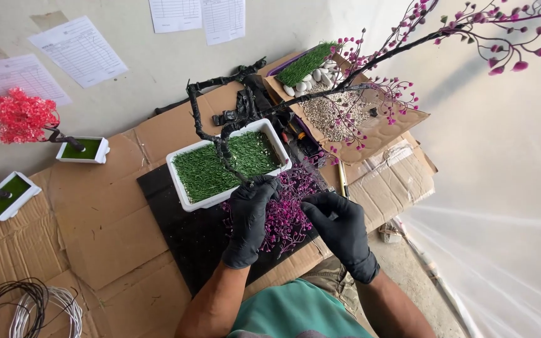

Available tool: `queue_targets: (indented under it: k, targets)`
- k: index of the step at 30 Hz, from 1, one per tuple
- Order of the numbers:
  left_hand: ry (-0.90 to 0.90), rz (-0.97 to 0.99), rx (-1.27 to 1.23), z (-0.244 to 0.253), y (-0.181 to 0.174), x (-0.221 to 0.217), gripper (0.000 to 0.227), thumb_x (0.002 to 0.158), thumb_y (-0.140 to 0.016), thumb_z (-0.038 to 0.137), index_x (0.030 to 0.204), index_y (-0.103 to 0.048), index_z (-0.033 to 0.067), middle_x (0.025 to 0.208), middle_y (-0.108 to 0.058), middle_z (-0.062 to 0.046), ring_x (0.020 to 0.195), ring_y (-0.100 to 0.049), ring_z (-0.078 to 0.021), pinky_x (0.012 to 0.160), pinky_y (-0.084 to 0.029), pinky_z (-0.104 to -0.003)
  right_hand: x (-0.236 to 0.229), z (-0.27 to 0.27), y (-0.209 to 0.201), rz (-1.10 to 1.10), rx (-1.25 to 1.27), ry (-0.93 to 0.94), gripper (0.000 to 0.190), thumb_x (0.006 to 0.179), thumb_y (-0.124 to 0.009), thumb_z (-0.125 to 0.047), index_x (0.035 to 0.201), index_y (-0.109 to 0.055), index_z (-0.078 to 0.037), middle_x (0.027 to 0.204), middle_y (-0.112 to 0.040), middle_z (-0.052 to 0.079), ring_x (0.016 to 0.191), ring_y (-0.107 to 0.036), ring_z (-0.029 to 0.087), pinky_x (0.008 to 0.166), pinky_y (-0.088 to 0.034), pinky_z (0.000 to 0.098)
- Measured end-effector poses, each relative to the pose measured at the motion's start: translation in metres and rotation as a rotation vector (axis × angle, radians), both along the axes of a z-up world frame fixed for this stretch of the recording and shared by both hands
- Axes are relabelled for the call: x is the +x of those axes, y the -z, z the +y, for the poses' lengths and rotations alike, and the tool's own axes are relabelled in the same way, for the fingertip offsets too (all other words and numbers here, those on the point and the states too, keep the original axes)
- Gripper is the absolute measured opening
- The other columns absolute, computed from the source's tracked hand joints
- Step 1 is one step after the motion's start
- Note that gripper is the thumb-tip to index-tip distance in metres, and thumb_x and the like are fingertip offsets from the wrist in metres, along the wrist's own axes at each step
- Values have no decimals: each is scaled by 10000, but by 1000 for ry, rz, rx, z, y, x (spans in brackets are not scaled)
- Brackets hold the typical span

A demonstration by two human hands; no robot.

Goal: The person assembles a miniature bonsai tree by attaching small purple artificial flowers to the black branches. They pick up the flowers from a pile on the table and carefully insert them into the tree structure, which is planted in a white rectangular pot filled with green material.

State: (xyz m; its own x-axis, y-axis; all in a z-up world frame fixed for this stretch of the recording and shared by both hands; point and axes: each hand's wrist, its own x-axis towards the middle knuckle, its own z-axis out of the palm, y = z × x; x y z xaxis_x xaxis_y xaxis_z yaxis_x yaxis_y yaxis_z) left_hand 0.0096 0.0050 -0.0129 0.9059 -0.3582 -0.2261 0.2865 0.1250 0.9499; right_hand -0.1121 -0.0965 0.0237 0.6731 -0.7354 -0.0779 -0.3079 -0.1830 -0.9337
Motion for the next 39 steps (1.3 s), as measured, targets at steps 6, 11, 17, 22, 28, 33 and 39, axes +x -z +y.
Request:
queue_targets:
  k: [6,11,17,22,28,33,39]
  targets:
    - [-81,-55,-13,2,20,8,115,843,-705,67,913,-791,38,712,-735,-124,714,-661,-152,751,-508,-293,-8,0,-23,-302,-765,7,266,764,-911,-161,1017,-834,-192,878,-734,59,824,-701,275,769,-575,356]
    - [-160,-448,139,6,33,10,81,871,-695,95,891,-766,127,765,-751,-99,771,-743,-224,769,-576,-340,12,-3,-47,-282,-1089,-274,320,870,-808,-311,1184,-746,-306,1142,-724,-30,1055,-638,278,947,-474,471]
    - [-200,-678,243,16,29,13,74,910,-667,168,895,-740,168,791,-733,-72,795,-746,-302,727,-595,-383,20,7,-66,-216,-1129,-362,369,896,-794,-326,1242,-694,-248,1267,-688,35,1170,-619,329,1059,-398,596]
    - [-148,-742,181,20,21,6,127,951,-634,210,917,-732,137,797,-722,-105,801,-730,-360,723,-588,-424,43,-12,-52,-78,-1378,-402,198,984,-676,-422,1155,-691,-322,1252,-686,-67,1252,-548,189,1187,-211,552]
    - [-121,-825,93,22,-2,0,111,985,-642,182,965,-727,113,835,-718,-139,820,-715,-401,753,-580,-433,57,-14,-63,27,-1285,-534,128,1044,-569,-318,1114,-676,-326,1260,-652,-128,1315,-501,135,1228,-118,600]
    - [-121,-829,-1,17,-9,4,123,995,-626,180,1006,-723,104,875,-727,-144,839,-715,-415,787,-577,-436,70,-25,-71,-171,-1122,-614,53,985,-673,-324,962,-717,-342,1027,-720,-114,1128,-623,168,1183,-108,579]
    - [-136,-543,-40,4,-28,8,93,948,-723,209,1002,-762,144,848,-779,-86,805,-749,-214,769,-581,-347,96,-48,-100,-125,-1091,-686,75,869,-782,-396,916,-727,-377,893,-730,-126,971,-686,129,1114,-169,516]
